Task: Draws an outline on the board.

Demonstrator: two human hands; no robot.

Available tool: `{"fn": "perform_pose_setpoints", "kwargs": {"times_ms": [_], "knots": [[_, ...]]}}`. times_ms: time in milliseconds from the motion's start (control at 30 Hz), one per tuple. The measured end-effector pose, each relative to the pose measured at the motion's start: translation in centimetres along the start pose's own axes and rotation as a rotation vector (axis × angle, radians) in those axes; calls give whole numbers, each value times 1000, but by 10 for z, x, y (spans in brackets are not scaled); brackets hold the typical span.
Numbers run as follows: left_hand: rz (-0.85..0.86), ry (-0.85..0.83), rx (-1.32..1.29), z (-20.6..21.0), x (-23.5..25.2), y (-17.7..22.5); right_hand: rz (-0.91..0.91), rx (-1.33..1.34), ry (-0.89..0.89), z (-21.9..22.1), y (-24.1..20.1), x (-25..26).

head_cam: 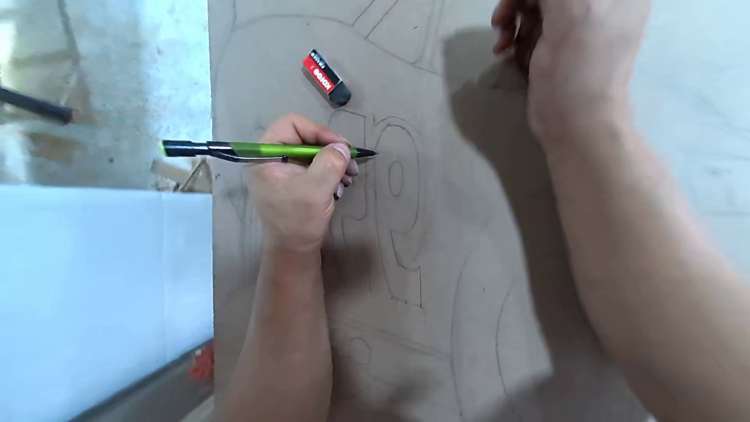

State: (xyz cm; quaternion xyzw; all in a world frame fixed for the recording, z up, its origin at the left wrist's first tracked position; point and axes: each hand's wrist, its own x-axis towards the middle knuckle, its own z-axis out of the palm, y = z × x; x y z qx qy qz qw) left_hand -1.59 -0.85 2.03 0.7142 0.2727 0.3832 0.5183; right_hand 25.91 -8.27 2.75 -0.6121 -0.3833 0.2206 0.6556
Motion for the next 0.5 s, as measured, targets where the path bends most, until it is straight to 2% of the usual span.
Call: {"fn": "perform_pose_setpoints", "kwargs": {"times_ms": [100,200,300,367,433,500], "knots": [[-5,0,11,5,1,2,11,-64,118,-13,-27,-97],[-81,-32,37,0,-35,19,-11,-66,194,-10,-39,-167],[-161,-140,152,-4,-94,46,12,-73,216,-9,-39,-161],[-128,-157,122,-2,-122,51,31,-76,202,-8,-37,-152],[-80,-200,-56,1,-126,58,28,-80,179,-9,-36,-151],[13,-253,-128,-1,-115,80,16,-71,171,-13,-35,-153]]}}
